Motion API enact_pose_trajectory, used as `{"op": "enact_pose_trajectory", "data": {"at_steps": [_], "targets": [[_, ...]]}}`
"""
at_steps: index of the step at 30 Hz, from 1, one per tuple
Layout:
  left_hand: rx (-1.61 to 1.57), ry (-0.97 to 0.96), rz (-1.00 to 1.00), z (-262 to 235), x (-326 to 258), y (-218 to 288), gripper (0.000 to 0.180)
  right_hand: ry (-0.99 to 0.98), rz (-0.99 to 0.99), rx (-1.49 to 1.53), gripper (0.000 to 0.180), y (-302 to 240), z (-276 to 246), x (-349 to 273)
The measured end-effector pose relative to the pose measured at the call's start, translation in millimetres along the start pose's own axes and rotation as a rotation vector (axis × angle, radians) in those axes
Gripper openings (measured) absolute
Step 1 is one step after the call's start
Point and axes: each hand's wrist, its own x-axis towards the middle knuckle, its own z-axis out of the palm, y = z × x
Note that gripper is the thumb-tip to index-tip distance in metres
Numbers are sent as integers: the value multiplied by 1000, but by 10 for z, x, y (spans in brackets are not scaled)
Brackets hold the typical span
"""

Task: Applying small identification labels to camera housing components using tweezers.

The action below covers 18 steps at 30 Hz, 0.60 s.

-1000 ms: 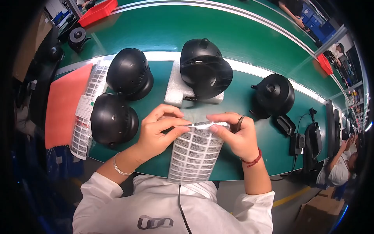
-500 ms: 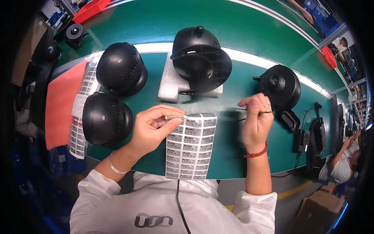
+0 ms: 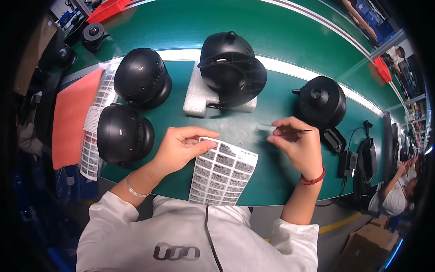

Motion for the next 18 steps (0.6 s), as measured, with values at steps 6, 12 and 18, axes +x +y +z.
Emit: {"op": "enact_pose_trajectory", "data": {"at_steps": [6, 12, 18], "targets": [[183, 65, 206, 40, -15, -57, 18, 292, -462, 66, 26, -10, 543, -127], [-21, -18, 117, 9, -16, -50, 22, 255, -837, -387, 26, -105, 674, -138], [-128, -139, -127, -11, -50, 20, 19, 318, -936, -382, 34, -58, 642, -133]]}}
